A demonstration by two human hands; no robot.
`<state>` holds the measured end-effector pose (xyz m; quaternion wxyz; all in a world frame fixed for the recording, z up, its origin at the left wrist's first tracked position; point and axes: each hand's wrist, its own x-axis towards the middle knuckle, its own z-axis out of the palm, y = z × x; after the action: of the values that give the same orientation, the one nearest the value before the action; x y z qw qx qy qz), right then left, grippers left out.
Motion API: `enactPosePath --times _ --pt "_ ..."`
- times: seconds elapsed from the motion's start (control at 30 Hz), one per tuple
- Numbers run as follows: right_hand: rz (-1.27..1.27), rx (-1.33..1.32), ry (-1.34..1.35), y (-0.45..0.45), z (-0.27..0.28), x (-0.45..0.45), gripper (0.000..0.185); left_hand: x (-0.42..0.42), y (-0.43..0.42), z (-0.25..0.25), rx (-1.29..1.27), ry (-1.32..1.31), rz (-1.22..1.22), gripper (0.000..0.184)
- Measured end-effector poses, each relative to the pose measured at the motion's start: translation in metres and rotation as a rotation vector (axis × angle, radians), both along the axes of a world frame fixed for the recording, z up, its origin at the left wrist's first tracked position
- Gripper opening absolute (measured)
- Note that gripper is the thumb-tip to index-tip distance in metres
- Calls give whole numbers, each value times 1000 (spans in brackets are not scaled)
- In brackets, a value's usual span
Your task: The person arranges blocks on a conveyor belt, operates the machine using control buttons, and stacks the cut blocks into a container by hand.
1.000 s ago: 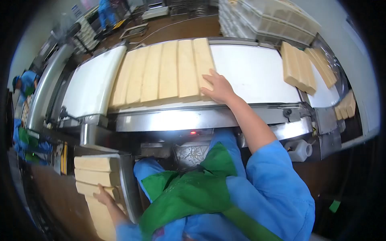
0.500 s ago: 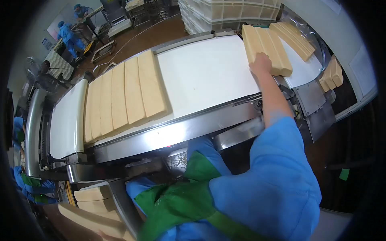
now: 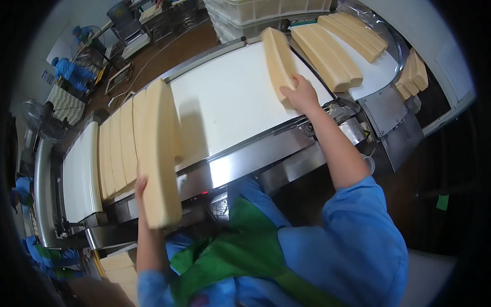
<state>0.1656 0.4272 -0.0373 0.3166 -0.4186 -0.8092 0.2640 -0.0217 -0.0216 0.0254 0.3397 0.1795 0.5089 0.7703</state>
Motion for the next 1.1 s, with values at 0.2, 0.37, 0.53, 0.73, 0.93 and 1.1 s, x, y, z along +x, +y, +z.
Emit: enactPosePath --times 0.2,0.37,0.53,0.73,0.93,1.1 --pt "-60 199 -218 105 3 70 59 -60 136 -5 -428 429 41 77" --pt "-255 499 -495 56 21 47 70 -52 163 -34 -597 1168 -47 77" --pt "70 -257 50 39 9 27 63 -4 151 -14 -809 1381 -126 81" --pt "-410 709 -456 109 17 83 56 -3 160 -21 -815 1557 -131 78" --pt "-26 -621 -165 172 39 112 71 -6 167 -18 -872 1533 -131 78" --pt "-83 -306 -56 160 10 50 81 9 181 -23 -762 1551 -76 78"
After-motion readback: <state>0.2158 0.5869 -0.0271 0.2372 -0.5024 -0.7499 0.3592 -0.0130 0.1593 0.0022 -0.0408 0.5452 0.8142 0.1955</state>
